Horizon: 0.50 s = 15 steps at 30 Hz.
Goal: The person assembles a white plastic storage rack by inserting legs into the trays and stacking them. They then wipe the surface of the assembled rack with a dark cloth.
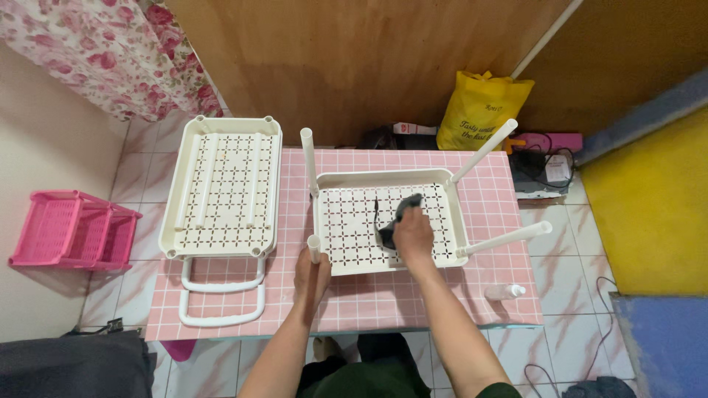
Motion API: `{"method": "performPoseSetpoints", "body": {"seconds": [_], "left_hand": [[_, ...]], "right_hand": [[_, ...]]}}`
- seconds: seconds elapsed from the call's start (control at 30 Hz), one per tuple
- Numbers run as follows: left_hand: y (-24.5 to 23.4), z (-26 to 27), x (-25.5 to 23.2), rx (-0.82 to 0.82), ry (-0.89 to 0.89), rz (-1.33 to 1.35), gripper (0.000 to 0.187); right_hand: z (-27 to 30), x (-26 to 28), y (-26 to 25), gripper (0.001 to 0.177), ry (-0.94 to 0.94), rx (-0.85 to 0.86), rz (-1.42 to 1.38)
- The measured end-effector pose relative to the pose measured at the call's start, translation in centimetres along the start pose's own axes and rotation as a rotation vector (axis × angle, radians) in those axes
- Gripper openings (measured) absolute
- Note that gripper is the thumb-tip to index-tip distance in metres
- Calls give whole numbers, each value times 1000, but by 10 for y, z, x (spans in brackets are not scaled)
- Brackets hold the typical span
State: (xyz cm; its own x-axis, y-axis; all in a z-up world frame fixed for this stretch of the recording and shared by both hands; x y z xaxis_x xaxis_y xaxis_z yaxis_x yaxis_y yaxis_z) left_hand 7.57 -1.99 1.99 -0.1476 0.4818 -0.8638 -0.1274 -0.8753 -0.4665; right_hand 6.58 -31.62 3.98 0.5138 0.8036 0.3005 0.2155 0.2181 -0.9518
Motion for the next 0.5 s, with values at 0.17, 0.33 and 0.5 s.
{"method": "performPoseSetpoints", "body": {"seconds": [0.17,0.33,0.5], "left_hand": [[1,-1,1,29,-49,-30,31],[-3,4,-11,53,-10,20,32],[-5,3,-21,47,30,-6,33]], "right_hand": [[20,24,35,42,9,182,-291],[-12,-25,47,35,162,145,-670],[-30,-77,-1,55,159,-125,-344]]}}
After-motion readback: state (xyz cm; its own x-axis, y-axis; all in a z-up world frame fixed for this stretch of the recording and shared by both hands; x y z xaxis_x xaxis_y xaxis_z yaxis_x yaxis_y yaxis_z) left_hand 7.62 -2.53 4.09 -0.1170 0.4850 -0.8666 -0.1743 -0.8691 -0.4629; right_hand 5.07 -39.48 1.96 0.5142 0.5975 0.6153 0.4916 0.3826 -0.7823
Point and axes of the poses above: each hand's wrist, its own z-axis away from the middle knuckle, its own y-axis out of the palm, x = y × z, the point moved 10 cm from there along -z, towards the middle knuckle, and after that the axes turned 10 degrees about y, right-handed, at the moved point
